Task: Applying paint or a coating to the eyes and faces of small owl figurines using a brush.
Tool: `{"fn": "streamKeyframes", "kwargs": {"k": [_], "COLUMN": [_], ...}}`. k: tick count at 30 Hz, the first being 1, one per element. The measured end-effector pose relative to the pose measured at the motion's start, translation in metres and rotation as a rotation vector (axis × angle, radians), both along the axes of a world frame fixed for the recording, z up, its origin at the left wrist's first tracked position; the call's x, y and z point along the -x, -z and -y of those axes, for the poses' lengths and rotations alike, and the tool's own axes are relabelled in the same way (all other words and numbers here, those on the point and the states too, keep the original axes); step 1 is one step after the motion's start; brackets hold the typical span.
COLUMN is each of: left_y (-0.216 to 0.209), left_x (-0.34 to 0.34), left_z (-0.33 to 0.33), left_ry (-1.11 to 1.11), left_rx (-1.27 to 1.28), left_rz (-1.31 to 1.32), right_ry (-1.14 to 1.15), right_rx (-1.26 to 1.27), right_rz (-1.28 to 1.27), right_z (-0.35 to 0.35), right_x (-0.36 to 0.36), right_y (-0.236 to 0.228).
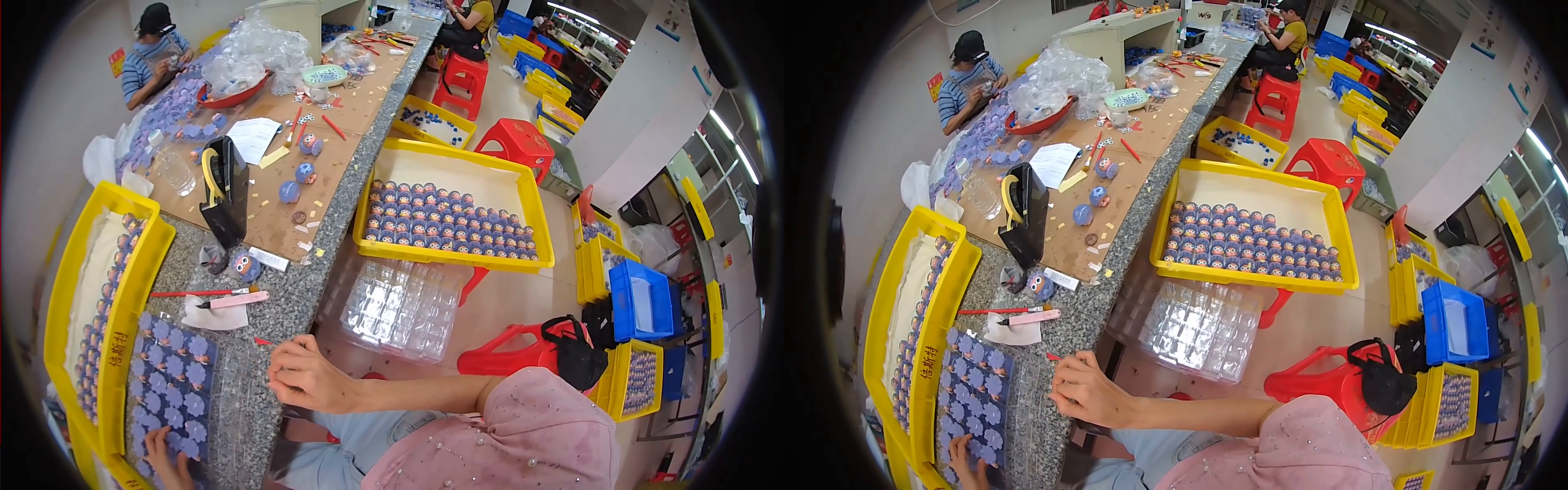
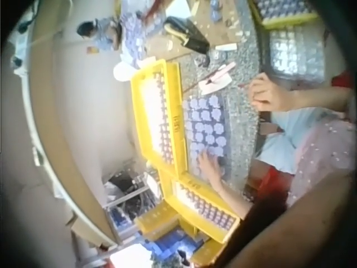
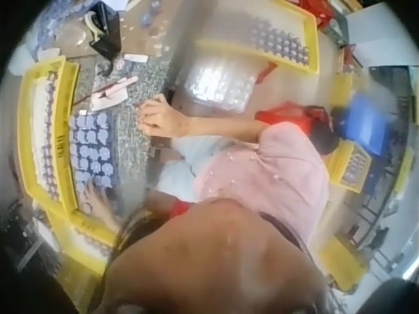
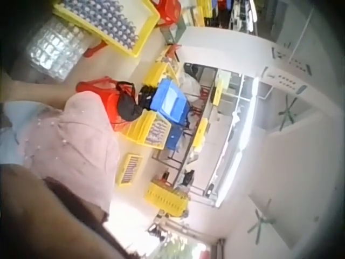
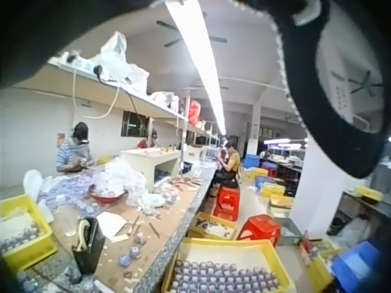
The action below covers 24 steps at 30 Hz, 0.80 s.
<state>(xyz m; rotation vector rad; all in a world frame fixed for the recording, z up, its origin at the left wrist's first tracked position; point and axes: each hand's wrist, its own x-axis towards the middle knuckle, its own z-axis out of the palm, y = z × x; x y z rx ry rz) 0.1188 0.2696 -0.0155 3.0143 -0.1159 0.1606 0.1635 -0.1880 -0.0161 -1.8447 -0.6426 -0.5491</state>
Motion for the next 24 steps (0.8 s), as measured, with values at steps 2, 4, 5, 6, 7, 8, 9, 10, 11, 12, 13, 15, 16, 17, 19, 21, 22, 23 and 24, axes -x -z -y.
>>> {"fn": "streamKeyframes", "kwargs": {"k": [2,4,5,6,7,8,9,10,11,12,13,15,16,17,19,21,22,23,24], "left_y": [0.001,0.001,0.002,0.002,0.002,0.003,0.003,0.005,0.006,0.008,0.009,0.013,0.016,0.022,0.03,0.03,0.019,0.004,-0.012], "left_x": [0.003,0.003,0.002,0.0,-0.001,-0.004,-0.007,-0.009,-0.011,-0.014,-0.015,-0.018,-0.015,-0.015,-0.014,-0.013,-0.01,-0.003,0.006], "left_z": [0.003,0.005,0.006,0.008,0.008,0.009,0.01,0.011,0.012,0.013,0.013,0.01,0.004,-0.006,-0.017,-0.014,-0.002,0.011,0.025], "left_ry": [-0.003,-0.002,0.0,0.003,0.006,0.009,0.014,0.017,0.021,0.026,0.029,0.055,0.064,0.063,-0.048,-0.023,-0.008,0.001,-0.001], "left_rx": [-0.074,-0.148,-0.186,-0.224,-0.262,-0.3,-0.337,-0.373,-0.409,-0.444,-0.481,-0.448,-0.418,-0.418,-0.411,-0.282,-0.157,-0.042,0.065], "left_rz": [-0.011,-0.023,-0.028,-0.033,-0.038,-0.042,-0.045,-0.051,-0.056,-0.059,-0.066,-0.054,-0.045,-0.046,0.009,0.128,0.246,0.358,0.47], "right_ry": [0.002,-0.005,-0.01,-0.007,-0.003,0.001,0.006,0.021,0.038,0.043,0.062,0.086,0.075,0.072,0.071,0.055,0.04,0.016,0.05], "right_rx": [0.002,0.013,0.023,0.023,0.033,0.043,0.043,0.044,0.045,0.047,0.048,0.05,0.052,0.054,0.052,0.048,0.086,0.118,0.148], "right_rz": [-0.005,0.005,0.016,0.017,0.012,0.008,0.009,0.01,0.011,0.011,0.01,0.01,0.007,0.005,0.009,0.007,-0.003,-0.019,0.005], "right_z": [0.0,0.001,0.002,0.004,0.005,0.007,0.01,0.012,0.014,0.017,0.018,0.02,0.018,0.017,0.013,0.01,0.01,0.007,0.011], "right_x": [0.002,0.003,0.003,0.003,0.002,0.001,0.0,0.0,-0.001,-0.002,-0.002,-0.001,-0.001,0.0,0.0,-0.001,-0.003,-0.003,-0.006], "right_y": [0.001,0.0,-0.001,-0.001,0.001,0.002,0.002,0.003,0.004,0.004,0.004,0.004,0.005,0.005,0.005,0.006,0.007,0.007,0.006]}}
